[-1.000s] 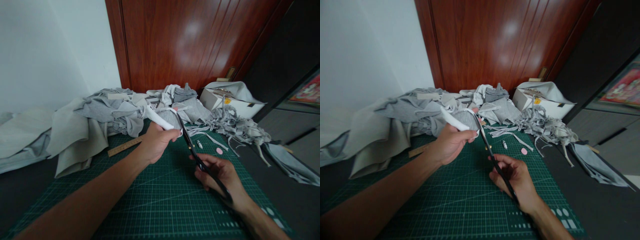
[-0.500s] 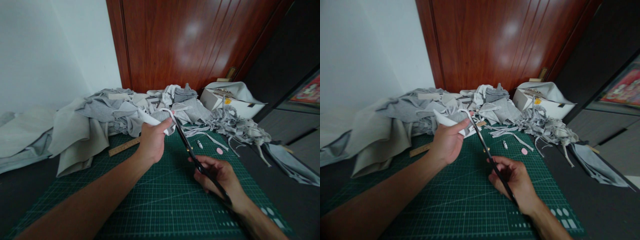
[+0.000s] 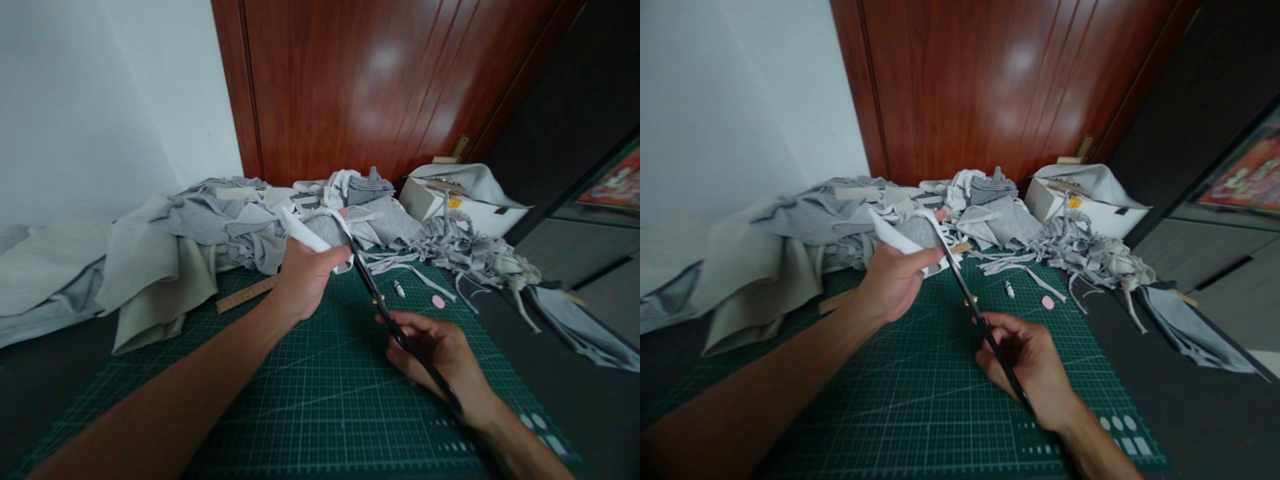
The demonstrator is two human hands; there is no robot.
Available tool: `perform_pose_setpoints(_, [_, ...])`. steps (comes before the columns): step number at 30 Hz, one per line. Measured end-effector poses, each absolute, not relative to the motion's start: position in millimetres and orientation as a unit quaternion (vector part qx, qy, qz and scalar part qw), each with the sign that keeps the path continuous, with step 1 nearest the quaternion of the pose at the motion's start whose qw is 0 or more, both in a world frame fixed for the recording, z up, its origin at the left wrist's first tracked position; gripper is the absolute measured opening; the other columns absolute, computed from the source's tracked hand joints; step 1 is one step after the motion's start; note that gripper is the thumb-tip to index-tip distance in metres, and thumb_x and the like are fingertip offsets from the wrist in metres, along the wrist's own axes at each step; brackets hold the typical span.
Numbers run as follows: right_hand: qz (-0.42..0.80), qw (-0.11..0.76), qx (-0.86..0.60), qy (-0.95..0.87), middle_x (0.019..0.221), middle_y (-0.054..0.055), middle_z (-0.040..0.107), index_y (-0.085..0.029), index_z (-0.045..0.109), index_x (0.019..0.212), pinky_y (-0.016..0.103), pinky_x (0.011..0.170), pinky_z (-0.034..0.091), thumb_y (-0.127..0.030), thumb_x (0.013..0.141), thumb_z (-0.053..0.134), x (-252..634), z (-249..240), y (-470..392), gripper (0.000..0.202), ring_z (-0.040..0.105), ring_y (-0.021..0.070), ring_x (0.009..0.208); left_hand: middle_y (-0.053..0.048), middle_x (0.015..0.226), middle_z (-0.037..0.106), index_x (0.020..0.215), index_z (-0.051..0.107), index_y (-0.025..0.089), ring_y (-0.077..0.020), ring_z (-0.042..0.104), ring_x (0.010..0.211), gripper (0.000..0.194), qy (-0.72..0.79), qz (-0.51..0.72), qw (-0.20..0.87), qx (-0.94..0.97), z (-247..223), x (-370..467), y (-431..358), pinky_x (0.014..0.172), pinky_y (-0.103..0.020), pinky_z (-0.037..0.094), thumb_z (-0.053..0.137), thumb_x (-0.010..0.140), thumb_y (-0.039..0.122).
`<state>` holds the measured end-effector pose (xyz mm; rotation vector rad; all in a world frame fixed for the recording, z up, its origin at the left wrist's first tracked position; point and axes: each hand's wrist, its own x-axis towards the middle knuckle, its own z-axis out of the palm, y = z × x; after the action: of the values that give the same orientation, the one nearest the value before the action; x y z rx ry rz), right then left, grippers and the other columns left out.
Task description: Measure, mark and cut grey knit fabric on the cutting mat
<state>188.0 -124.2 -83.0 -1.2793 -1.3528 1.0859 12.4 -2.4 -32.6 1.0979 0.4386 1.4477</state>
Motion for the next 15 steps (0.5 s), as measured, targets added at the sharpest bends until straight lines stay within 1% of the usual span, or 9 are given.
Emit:
perform_pose_setpoints(5, [0.439,0.475,-0.525,-0.553,0.063,-0.003,0.057,-0.012,0.075,0.111,0.021,0.041,0.035,-0.03,0.072,0.085,189.7,-82.8,-122.6,0.045,0.042,0.0078,0.046,-0.005,0.114,0.078,0.128,0.07,0.019,-0.028,0.065,0.125,0.066,0.179,0.597,0.62,0.477,-31.5,8.3,-2.4,0.116,-0.043,0.043,0.084,0.064,0.01])
perform_pose_setpoints(8, [0.433,0.475,-0.527,-0.557,0.062,-0.003,0.057,-0.012,0.075,0.11,0.02,0.041,0.035,-0.029,0.071,0.085,191.0,-82.6,-122.6,0.044,0.043,0.008,0.047,-0.006,0.118,0.077,0.128,0.07,0.018,-0.0296,0.063,0.129,0.065,0.175,0.58,0.628,0.488,-33.0,7.8,-2.2,0.117,-0.045,0.043,0.086,0.065,0.011])
perform_pose_setpoints(12, [0.429,0.475,-0.531,-0.556,0.062,-0.003,0.057,-0.011,0.075,0.111,0.021,0.041,0.038,-0.029,0.07,0.085,190.6,-83.0,-121.8,0.045,0.044,0.0084,0.048,-0.008,0.128,0.074,0.126,0.072,0.018,-0.0295,0.061,0.132,0.063,0.184,0.565,0.605,0.53,-37.8,8.4,-0.5,0.119,-0.045,0.041,0.087,0.066,0.013])
perform_pose_setpoints(15, [0.43,0.48,-0.531,-0.551,0.062,-0.002,0.058,-0.012,0.076,0.109,0.02,0.041,0.037,-0.03,0.07,0.086,190.6,-84.0,-121.4,0.044,0.044,0.008,0.047,-0.009,0.129,0.073,0.129,0.07,0.018,-0.0293,0.06,0.133,0.064,0.187,0.564,0.588,0.549,-40.0,9.2,0.0,0.121,-0.045,0.039,0.087,0.067,0.015])
